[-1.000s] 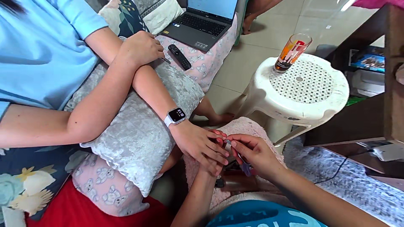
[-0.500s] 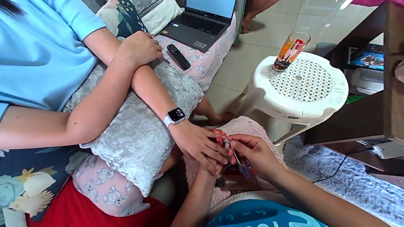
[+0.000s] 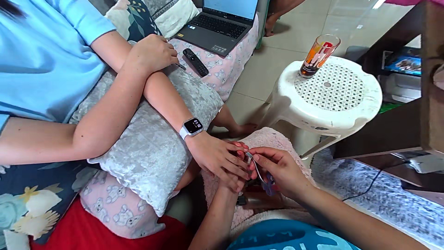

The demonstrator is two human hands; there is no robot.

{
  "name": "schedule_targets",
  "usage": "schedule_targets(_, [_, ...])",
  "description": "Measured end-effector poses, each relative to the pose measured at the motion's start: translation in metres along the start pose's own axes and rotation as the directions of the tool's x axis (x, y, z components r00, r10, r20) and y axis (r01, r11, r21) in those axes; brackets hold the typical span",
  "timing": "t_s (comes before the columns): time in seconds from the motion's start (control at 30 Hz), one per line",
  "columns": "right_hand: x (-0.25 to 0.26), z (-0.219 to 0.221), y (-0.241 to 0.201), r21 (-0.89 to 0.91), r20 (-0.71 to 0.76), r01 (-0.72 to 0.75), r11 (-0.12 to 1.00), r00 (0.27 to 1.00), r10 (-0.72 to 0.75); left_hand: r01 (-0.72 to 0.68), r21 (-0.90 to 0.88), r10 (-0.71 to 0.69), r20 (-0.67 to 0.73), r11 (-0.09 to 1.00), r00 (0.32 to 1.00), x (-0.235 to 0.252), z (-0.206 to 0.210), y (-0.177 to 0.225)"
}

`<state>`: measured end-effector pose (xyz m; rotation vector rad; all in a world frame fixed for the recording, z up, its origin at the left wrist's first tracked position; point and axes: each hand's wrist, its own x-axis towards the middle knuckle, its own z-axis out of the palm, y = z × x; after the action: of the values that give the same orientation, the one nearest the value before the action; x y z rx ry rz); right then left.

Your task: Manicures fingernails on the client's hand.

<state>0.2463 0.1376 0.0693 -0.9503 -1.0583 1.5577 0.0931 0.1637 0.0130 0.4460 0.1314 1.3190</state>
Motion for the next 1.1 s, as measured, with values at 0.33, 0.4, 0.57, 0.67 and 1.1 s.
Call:
schedule_targets(0.33, [0.0, 0.007, 0.003, 0.025, -0.056, -0.021, 0.999, 0.998, 0.022, -0.002, 0.008, 0.002, -0.029, 1.0, 1.0, 0.001, -0.001, -0.001])
schedule_targets(0.4, [0.001, 0.008, 0.004, 0.027, -0.059, -0.019, 0.999, 0.998, 0.021, -0.003, 0.013, 0.004, -0.06, 1.0, 0.998, 0.0, 0.001, -0.001])
schedule_targets(0.57, [0.002, 0.01, 0.004, 0.033, -0.051, -0.028, 0.999, 0.998, 0.03, -0.007, 0.062, 0.014, -0.125, 0.998, 0.992, 0.0, 0.008, 0.001])
schedule_targets(0.67, [0.002, 0.009, 0.006, 0.034, -0.042, -0.014, 0.999, 0.999, 0.015, -0.029, 0.087, 0.037, -0.081, 0.996, 0.996, 0.0, 0.003, 0.0])
schedule_targets(1.1, [-0.001, 0.009, 0.002, 0.065, -0.036, -0.046, 0.997, 0.998, 0.049, -0.049, 0.119, 0.051, -0.02, 0.992, 0.998, 0.001, -0.006, -0.002])
